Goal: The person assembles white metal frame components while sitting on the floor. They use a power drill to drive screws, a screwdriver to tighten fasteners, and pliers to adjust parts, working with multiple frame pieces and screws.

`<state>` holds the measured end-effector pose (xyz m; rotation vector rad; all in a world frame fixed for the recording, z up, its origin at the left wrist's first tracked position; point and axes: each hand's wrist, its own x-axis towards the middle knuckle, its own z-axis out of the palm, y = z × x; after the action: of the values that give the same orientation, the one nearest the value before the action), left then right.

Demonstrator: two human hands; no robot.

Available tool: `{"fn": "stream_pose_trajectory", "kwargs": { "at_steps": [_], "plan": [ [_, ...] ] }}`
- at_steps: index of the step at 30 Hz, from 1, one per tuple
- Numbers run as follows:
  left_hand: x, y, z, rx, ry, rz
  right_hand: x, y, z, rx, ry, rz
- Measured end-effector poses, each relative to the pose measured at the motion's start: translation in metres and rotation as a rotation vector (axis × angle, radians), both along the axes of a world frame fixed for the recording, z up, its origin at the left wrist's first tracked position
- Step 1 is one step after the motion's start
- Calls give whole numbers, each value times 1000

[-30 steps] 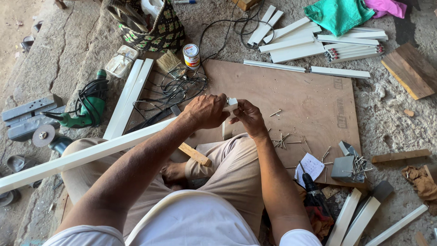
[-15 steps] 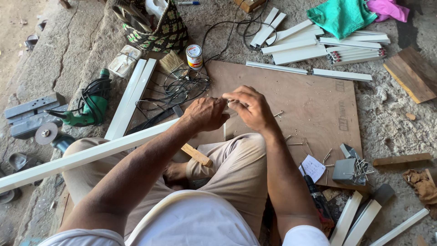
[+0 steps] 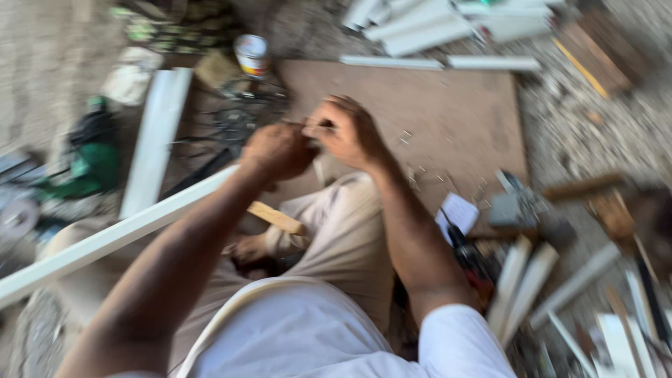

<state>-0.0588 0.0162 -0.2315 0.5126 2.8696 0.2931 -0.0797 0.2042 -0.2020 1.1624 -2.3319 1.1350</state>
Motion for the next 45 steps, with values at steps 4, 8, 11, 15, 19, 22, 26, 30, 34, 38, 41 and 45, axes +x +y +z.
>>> {"fn": "stream_pose_trajectory", "kwargs": {
  "at_steps": [4,8,11,15,19,22,26,30,34,38,41,45],
  "plan": [
    [5,-22,-41,-42,82,-33,1,-26,-62,-55,56,-39],
    [13,-72,-57,-25,112,-48,6,-78,-96,-172,-9,1],
    [5,-88,-73,21,51,39,-1,-69,-123,-275,-107,92],
    [7,-91,-85,-48,26,38,14,34,-187,-405,-291,-13],
    [6,-95,-83,-76,104,-6,64,132,-269,-142,-659,-784],
    [4,-99,-87,-54,92,-25,125,147,-336,151,-905,-934],
    [5,-113,-109,-95,25,34,209,96,-414,474,-1023,-920],
    [0,-117,-132,-55,227,-92,230,46,-436,175,-842,-1126],
    [-8,-100,-129,-18,91,19,193,39,-411,393,-956,-1267],
    [-11,-70,-113,-7,83,46,158,65,-383,477,-1009,-1172],
    [-8,-57,-109,22,67,65,147,84,-378,481,-952,-1037],
    [-7,-39,-104,96,96,42,174,141,-375,508,-815,-1111]
  ]
}}
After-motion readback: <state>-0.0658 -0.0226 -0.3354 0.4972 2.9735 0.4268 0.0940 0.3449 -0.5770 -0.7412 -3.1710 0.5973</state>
